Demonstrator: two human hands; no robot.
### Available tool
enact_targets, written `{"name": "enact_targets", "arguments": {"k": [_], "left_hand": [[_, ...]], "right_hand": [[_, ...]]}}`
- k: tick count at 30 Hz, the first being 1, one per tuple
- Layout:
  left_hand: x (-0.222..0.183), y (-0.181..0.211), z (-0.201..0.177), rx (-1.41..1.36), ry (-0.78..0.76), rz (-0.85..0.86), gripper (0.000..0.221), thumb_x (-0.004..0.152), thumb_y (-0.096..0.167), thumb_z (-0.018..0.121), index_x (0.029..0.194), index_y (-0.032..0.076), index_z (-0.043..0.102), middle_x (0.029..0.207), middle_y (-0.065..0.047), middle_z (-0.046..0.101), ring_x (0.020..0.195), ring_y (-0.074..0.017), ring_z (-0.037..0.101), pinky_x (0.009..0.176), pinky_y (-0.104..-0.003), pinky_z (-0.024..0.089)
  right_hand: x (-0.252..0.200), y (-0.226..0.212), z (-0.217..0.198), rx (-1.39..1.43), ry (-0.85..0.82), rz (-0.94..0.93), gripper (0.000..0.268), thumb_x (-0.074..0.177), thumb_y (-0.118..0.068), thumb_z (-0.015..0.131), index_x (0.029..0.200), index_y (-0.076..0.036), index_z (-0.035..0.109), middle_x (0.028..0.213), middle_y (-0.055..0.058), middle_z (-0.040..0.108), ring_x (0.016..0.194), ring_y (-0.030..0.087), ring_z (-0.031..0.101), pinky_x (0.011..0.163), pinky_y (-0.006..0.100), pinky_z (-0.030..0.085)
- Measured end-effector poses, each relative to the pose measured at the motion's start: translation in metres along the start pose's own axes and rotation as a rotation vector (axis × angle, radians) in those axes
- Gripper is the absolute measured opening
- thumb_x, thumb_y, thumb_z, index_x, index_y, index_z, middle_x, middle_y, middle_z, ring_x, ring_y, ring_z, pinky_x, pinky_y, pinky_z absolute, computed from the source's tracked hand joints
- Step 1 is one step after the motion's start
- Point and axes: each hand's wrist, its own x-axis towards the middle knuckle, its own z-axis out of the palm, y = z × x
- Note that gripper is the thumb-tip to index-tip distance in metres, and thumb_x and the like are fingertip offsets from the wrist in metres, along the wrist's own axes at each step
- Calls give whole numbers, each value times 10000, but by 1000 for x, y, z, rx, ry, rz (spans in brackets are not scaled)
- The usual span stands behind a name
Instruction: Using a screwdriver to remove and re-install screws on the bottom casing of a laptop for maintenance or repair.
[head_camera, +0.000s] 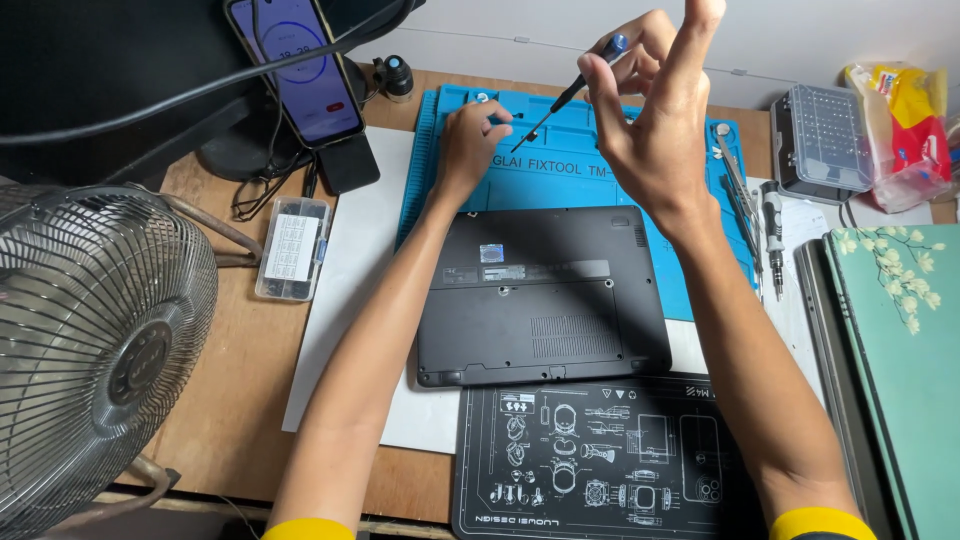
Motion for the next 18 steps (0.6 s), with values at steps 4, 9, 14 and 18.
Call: {"name": "enact_targets", "arguments": {"k": [4, 9, 14, 18], "left_hand": [[-10, -1, -12, -25, -64, -14, 183, 937, 244, 656, 1062, 134, 729, 700, 1, 544, 796, -216, 590, 853, -435, 461], [-40, 32, -54, -150, -231, 17, 319, 989, 320, 571, 1211, 120, 683, 1099, -110, 635, 1082, -292, 640, 877, -413, 515], [-104, 53, -88, -9, -231, 99, 296, 1059, 349, 557, 1274, 160, 633, 1220, -92, 553, 1157, -303, 585, 926, -422, 457], [-159, 77, -114, 78, -233, 60, 345, 1055, 319, 617, 1363, 172, 567, 1523, -208, 332, 1495, -440, 304, 1163, -584, 327]], "right_hand": [[-8, -13, 2, -4, -5, 21, 788, 1321, 35, 663, 1685, -291, 45, 1120, 120, 569, 979, 218, 653, 966, 354, 730], [-18, -44, 6, 114, 17, 55, 697, 1282, 59, 660, 1685, -224, 166, 1153, 167, 574, 1086, 266, 728, 1014, 362, 691], [-21, -75, 14, 235, 51, 32, 541, 1179, 156, 565, 1497, -146, 248, 1303, 192, 453, 1076, 305, 660, 994, 412, 679], [-33, -91, 12, 348, 34, 38, 352, 1128, 156, 490, 1277, -94, 291, 1103, 216, 467, 925, 341, 629, 861, 427, 636]]}}
